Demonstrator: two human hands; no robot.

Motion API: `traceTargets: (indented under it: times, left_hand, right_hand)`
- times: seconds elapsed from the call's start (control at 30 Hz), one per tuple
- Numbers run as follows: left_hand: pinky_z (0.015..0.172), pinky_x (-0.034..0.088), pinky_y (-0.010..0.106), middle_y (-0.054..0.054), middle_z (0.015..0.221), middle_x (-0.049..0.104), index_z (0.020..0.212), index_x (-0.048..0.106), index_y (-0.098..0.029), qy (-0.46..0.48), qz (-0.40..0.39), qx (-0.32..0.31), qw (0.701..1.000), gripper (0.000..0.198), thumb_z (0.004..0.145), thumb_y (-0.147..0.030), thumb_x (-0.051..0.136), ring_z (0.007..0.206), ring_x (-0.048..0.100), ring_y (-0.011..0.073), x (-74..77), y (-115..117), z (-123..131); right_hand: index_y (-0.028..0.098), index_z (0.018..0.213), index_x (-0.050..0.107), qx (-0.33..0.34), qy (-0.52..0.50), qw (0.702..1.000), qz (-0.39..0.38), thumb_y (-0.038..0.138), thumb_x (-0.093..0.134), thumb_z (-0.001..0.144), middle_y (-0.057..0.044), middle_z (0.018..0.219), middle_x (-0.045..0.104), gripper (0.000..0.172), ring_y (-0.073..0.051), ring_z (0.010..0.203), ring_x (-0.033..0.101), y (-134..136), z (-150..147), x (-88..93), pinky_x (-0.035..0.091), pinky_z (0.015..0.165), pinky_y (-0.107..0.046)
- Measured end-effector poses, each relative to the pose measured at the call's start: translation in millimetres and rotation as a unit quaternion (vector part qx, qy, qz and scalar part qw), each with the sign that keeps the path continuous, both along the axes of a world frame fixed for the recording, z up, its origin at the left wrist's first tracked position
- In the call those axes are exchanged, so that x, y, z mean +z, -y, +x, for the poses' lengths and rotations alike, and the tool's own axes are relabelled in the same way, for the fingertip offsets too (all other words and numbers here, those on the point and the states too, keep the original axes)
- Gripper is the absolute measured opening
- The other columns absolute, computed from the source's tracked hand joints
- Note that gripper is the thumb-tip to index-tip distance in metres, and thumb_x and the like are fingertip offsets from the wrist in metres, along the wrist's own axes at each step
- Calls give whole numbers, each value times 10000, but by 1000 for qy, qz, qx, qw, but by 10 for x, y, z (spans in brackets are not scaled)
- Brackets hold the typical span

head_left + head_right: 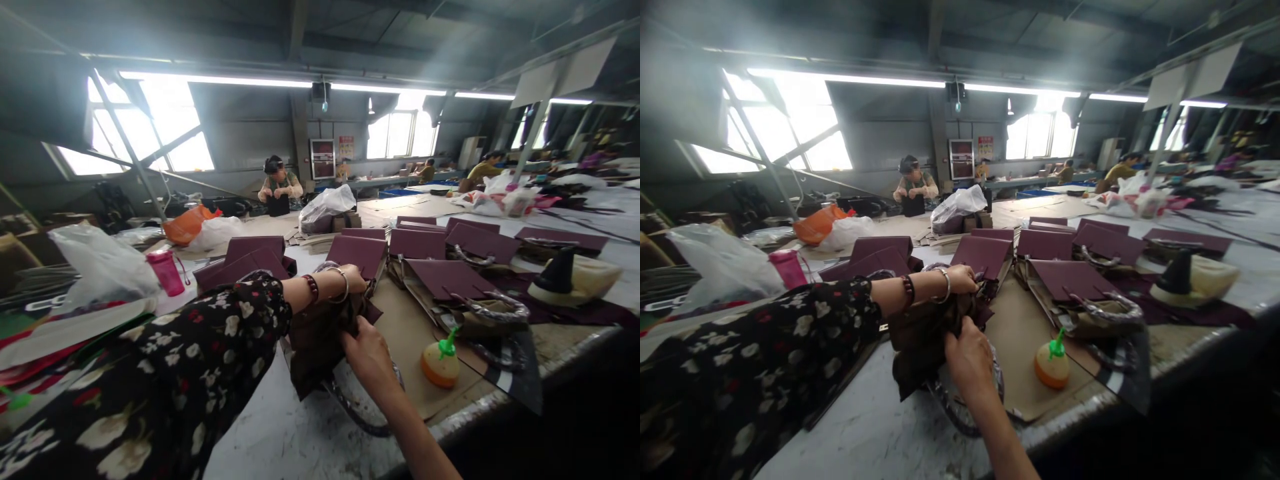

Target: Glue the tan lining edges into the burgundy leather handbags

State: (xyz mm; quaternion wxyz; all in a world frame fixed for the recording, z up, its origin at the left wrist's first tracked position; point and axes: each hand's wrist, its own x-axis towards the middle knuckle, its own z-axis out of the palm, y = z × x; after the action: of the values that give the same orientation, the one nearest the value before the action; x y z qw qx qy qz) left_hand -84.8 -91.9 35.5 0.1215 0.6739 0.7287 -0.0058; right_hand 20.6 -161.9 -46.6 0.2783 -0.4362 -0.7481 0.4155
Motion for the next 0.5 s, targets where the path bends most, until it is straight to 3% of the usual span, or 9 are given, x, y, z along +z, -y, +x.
traceTargets:
  times: [0.13,0.27,0.4,0.5]
  left_hand:
    - [825,467,294,61,1064,606,1137,516,-172,62,30,-20,997,389,800,-359,565,942,575,180,124,154,-83]
    - [840,431,246,12,1041,628,1100,565,-225,106,42,-72,991,344,799,-387,522,948,571,169,274,294,-181]
    - [900,413,297,70,1146,564,1162,525,-185,128,47,-92,986,604,771,-635,429,1023,535,212,397,371,-376]
    - [997,351,369,122,1277,448,1257,421,-155,182,36,-130,974,822,631,-664,577,1145,450,265,440,468,-508]
  right_hand:
    - [184,874,534,69,-149,986,-38,291,429,725,-63,920,619,211,-217,893,558,-158,93,13,432,760,-301]
    - [180,999,528,109,-273,950,-100,369,479,723,-50,1032,614,338,-212,1036,521,-294,106,106,418,875,-306]
    - [190,1071,505,122,-349,915,-163,436,518,722,-40,970,646,427,-199,935,586,-415,64,196,465,809,-305]
    - [192,1083,527,128,-375,900,-182,466,549,733,-42,919,662,446,-200,866,612,-539,41,233,488,739,-305]
